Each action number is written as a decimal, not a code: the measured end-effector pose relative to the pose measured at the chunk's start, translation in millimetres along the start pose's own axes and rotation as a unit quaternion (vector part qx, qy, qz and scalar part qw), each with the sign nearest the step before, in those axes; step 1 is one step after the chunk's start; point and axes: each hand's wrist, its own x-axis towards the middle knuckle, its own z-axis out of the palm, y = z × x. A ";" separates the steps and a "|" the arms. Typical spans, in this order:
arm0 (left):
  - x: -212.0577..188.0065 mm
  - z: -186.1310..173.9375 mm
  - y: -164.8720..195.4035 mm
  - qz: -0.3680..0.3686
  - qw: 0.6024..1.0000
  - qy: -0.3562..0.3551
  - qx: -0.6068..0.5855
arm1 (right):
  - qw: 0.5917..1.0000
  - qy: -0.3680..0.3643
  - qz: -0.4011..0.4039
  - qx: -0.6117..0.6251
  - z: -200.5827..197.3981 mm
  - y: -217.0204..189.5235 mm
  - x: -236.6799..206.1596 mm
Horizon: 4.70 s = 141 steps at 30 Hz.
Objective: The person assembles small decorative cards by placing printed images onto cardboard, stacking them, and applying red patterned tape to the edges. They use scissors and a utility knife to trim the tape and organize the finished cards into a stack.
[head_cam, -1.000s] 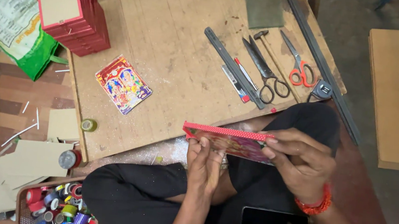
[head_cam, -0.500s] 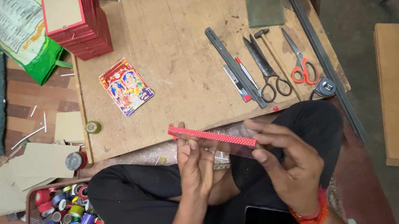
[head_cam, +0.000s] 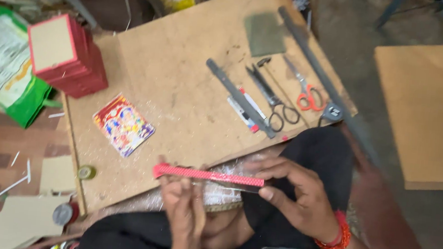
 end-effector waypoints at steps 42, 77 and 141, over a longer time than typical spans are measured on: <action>15.3 80.4 90.2 0.020 0.982 -0.033 0.184 | 0.989 0.095 0.116 -0.018 68.7 10.4 7.4; -5.0 34.1 79.3 0.164 0.911 -0.047 0.374 | 0.938 0.084 0.235 0.242 120.6 33.6 -36.5; 47.5 -23.0 68.4 0.141 0.918 -0.058 0.366 | 0.988 -0.135 0.070 0.002 90.6 77.1 88.0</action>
